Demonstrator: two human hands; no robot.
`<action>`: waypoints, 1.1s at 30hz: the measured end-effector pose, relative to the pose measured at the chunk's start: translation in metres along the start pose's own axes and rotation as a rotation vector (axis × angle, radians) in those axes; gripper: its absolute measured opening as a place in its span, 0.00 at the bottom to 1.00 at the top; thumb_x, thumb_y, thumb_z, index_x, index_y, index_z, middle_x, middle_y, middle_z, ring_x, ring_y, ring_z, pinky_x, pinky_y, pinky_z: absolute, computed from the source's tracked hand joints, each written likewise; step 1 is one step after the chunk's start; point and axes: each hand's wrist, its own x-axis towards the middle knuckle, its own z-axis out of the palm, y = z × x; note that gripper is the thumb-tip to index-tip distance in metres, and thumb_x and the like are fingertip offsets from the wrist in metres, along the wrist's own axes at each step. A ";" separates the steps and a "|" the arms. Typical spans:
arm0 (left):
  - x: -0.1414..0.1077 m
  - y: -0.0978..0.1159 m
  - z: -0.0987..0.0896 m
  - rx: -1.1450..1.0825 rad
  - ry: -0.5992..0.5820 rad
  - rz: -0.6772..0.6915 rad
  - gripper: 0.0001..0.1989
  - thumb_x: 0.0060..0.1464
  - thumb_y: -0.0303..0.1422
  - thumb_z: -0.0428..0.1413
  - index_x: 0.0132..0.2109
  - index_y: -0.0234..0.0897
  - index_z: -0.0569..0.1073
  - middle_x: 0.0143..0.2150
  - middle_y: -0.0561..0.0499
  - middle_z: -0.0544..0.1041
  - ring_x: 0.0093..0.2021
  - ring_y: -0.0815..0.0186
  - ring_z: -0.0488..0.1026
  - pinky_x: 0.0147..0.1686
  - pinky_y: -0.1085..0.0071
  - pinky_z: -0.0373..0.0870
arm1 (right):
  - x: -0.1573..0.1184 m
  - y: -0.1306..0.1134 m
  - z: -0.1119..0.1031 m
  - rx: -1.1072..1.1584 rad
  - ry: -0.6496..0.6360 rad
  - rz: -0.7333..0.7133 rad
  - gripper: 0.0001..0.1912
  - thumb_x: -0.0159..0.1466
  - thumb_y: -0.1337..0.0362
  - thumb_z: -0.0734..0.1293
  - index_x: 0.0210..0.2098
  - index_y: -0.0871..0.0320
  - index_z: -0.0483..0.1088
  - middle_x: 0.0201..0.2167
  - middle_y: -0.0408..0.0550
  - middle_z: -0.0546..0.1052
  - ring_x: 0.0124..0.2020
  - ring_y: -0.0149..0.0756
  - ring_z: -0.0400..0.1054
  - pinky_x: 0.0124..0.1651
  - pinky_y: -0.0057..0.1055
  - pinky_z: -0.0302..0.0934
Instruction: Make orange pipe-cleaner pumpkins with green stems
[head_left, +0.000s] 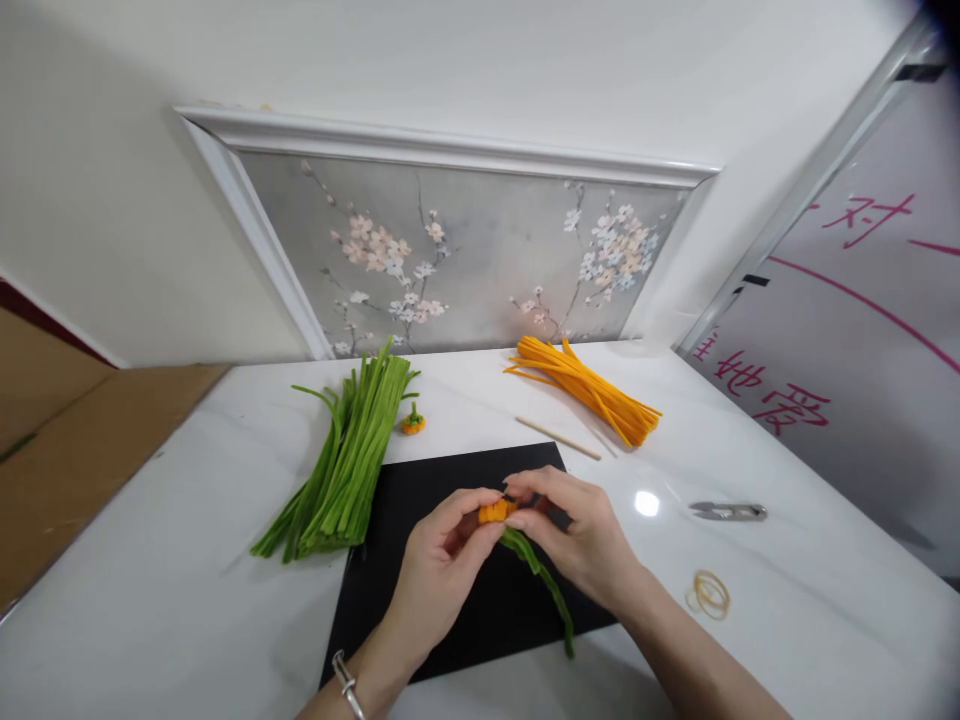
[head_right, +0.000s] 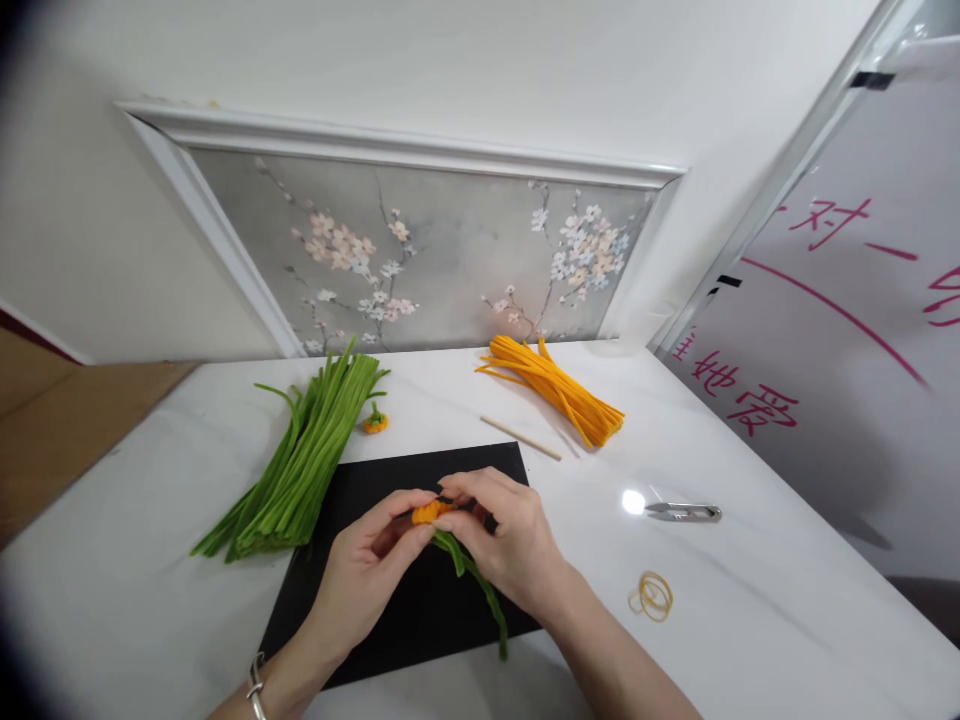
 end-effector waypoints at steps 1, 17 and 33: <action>0.000 0.000 -0.001 0.016 0.007 0.019 0.08 0.53 0.27 0.58 0.41 0.41 0.77 0.39 0.52 0.79 0.37 0.66 0.77 0.36 0.75 0.75 | 0.000 -0.001 -0.001 0.017 -0.014 0.025 0.08 0.62 0.66 0.68 0.42 0.56 0.74 0.36 0.49 0.76 0.34 0.34 0.72 0.34 0.28 0.70; 0.003 0.003 -0.003 -0.083 -0.021 -0.091 0.05 0.54 0.32 0.59 0.39 0.39 0.77 0.37 0.51 0.78 0.34 0.66 0.76 0.38 0.71 0.77 | -0.003 -0.002 0.003 -0.093 -0.158 0.106 0.06 0.65 0.73 0.60 0.37 0.56 0.64 0.33 0.44 0.69 0.32 0.31 0.65 0.36 0.27 0.62; 0.007 0.005 -0.008 -0.236 -0.105 -0.236 0.06 0.49 0.26 0.62 0.36 0.37 0.77 0.34 0.54 0.79 0.35 0.70 0.75 0.38 0.77 0.73 | -0.003 -0.005 -0.001 -0.078 -0.209 0.074 0.07 0.66 0.72 0.58 0.39 0.57 0.65 0.36 0.47 0.69 0.35 0.32 0.66 0.39 0.28 0.63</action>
